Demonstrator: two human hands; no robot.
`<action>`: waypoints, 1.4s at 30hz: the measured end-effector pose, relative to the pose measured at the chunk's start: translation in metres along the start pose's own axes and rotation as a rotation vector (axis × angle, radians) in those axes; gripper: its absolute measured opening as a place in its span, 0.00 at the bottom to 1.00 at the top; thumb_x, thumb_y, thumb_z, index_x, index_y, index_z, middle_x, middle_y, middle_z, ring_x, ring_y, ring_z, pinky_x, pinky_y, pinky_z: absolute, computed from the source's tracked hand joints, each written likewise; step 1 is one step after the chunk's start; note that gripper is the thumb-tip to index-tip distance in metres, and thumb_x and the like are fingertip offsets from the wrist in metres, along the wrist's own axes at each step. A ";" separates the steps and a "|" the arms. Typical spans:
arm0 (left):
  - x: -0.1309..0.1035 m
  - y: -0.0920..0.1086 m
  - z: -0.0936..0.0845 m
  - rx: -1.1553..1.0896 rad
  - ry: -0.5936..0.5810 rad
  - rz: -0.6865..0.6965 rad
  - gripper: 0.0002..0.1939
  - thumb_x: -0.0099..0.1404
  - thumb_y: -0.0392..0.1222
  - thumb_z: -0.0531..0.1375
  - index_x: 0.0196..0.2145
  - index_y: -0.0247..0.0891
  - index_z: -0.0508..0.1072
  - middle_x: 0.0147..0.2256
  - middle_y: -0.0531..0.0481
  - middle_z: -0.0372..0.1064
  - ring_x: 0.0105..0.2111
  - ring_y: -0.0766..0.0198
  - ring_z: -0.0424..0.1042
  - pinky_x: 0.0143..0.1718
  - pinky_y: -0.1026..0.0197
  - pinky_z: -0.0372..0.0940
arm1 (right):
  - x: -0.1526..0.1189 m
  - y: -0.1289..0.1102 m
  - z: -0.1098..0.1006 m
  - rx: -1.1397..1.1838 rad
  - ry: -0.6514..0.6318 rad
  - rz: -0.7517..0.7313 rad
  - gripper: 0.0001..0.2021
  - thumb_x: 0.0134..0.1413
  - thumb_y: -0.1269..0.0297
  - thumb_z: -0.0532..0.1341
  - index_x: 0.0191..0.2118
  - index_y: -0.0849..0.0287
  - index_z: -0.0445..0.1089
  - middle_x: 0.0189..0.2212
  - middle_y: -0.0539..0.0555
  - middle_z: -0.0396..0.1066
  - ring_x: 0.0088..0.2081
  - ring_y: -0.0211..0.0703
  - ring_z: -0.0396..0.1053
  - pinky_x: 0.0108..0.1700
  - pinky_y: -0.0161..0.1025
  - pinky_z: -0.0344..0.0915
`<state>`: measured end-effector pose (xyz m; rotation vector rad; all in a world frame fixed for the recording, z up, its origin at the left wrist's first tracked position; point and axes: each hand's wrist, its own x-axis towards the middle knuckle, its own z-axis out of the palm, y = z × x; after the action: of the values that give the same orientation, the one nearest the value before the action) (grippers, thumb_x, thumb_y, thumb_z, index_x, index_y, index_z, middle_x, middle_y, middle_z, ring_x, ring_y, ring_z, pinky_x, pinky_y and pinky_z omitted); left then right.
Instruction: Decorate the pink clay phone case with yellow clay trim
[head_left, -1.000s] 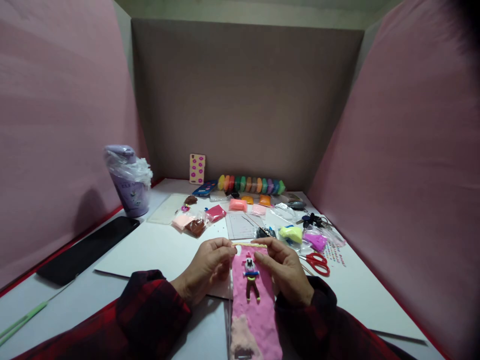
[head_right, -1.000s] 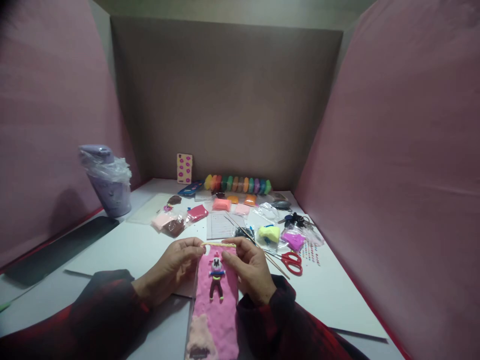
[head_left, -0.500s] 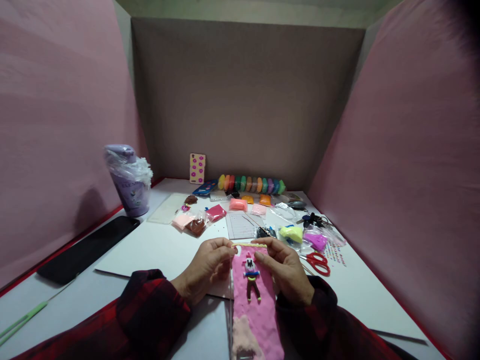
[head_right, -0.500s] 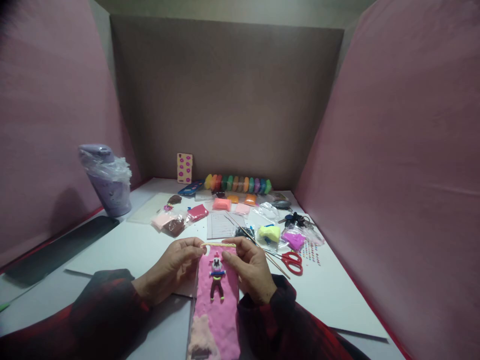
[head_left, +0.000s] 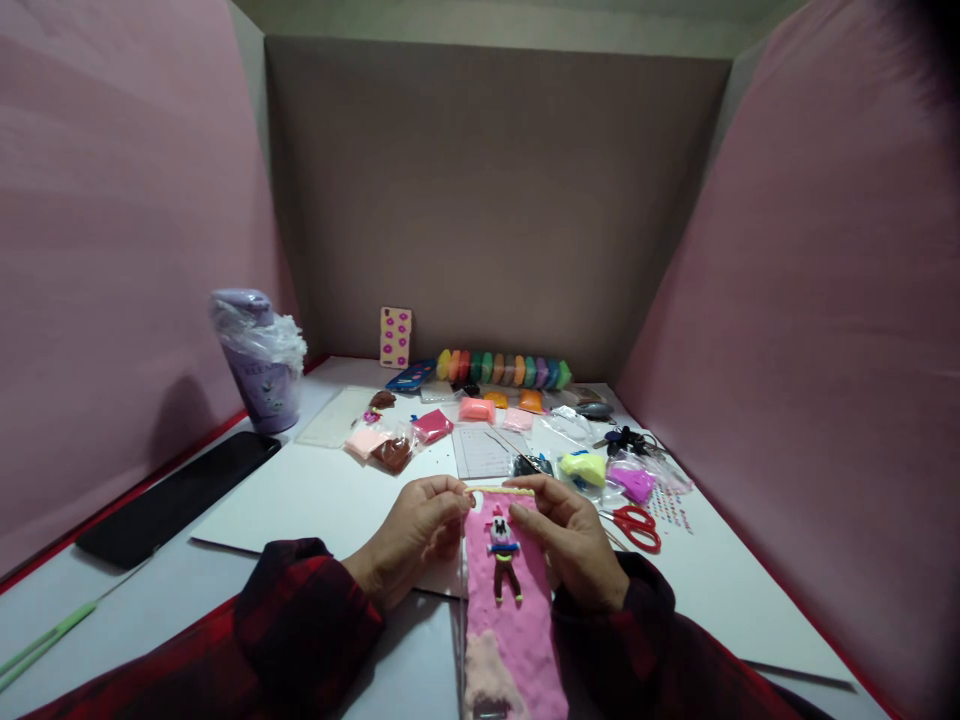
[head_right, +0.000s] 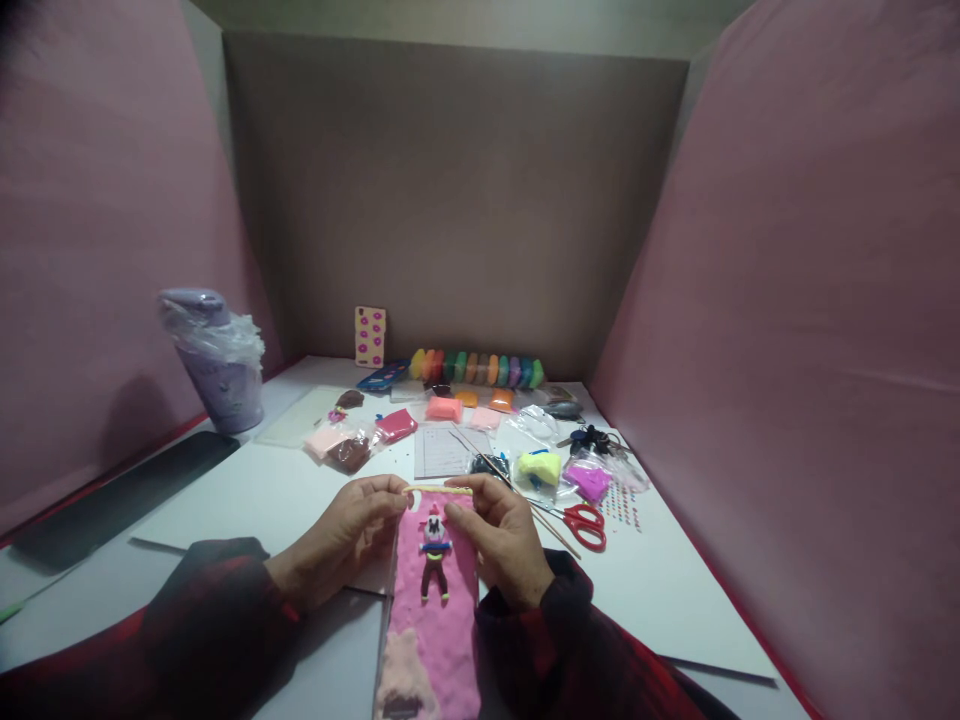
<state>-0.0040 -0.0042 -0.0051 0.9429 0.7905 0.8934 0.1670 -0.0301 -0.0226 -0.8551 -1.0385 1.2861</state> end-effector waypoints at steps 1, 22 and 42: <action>0.000 0.000 0.000 -0.005 -0.004 -0.004 0.08 0.51 0.39 0.63 0.27 0.34 0.68 0.23 0.52 0.64 0.21 0.71 0.61 0.24 0.68 0.54 | 0.000 0.000 0.000 0.001 0.001 0.003 0.18 0.37 0.58 0.71 0.36 0.59 0.72 0.28 0.53 0.75 0.28 0.41 0.71 0.31 0.38 0.68; -0.003 0.004 0.001 -0.056 -0.032 0.008 0.09 0.52 0.41 0.63 0.27 0.33 0.69 0.21 0.54 0.61 0.20 0.73 0.57 0.22 0.68 0.51 | 0.001 0.001 -0.002 0.070 -0.039 0.029 0.14 0.41 0.63 0.70 0.37 0.58 0.71 0.27 0.51 0.73 0.29 0.39 0.71 0.33 0.35 0.66; -0.002 0.003 0.000 -0.093 -0.047 0.002 0.09 0.52 0.40 0.64 0.25 0.34 0.68 0.20 0.55 0.59 0.19 0.73 0.57 0.22 0.69 0.51 | 0.001 0.001 -0.002 0.033 -0.025 0.003 0.15 0.40 0.61 0.70 0.36 0.58 0.72 0.27 0.52 0.74 0.28 0.41 0.72 0.32 0.37 0.68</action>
<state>-0.0057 -0.0051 -0.0023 0.8799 0.7018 0.8992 0.1690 -0.0286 -0.0237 -0.8170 -1.0336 1.3160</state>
